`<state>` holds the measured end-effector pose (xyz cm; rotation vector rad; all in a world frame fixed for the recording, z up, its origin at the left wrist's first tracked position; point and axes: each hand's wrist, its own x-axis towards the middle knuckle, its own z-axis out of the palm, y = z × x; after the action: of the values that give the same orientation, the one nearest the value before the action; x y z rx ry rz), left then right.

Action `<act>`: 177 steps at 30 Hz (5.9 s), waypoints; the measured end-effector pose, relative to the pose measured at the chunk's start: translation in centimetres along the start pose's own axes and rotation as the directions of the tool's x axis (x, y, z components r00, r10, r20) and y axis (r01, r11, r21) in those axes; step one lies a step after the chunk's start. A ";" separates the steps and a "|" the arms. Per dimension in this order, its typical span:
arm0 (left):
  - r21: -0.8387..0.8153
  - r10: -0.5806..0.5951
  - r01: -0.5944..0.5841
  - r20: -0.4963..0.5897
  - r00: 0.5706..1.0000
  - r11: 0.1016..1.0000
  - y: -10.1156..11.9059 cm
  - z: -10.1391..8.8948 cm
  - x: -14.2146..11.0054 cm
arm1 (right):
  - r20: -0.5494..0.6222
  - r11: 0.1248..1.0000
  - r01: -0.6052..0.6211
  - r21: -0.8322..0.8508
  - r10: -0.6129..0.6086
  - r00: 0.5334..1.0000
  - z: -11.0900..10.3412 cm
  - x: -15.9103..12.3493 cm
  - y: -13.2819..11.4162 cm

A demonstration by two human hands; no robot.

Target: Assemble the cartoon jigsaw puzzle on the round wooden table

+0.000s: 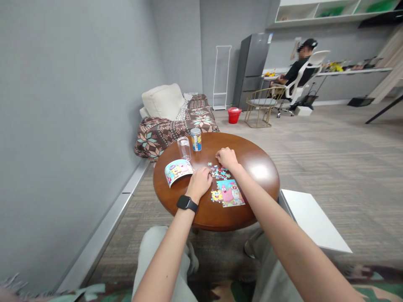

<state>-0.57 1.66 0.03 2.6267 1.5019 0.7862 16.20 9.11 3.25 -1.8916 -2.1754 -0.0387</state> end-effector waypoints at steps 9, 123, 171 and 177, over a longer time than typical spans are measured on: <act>0.041 -0.031 0.030 0.030 0.999 0.999 0.6 -0.7 0.0 | -0.066 0.923 -0.007 0.385 0.035 0.997 -0.5 -1.8 1.3; -0.358 0.183 -0.076 0.276 0.944 0.931 1.7 -5.1 -7.6 | 0.076 0.571 0.095 0.815 -0.268 0.960 -2.1 -16.5 -0.5; -0.306 0.084 -0.013 0.222 0.971 0.952 2.0 -5.3 -7.6 | -0.151 0.583 0.050 0.811 0.126 0.980 -1.2 -15.8 0.7; -0.261 0.072 0.004 0.282 0.957 0.965 2.1 -5.0 -7.4 | -0.328 0.812 -0.068 0.580 0.309 0.893 0.0 -15.4 1.4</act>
<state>-4.06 -6.61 1.82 2.4484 1.1919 0.5262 19.40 -5.66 -0.23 -1.5720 -1.4885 0.2009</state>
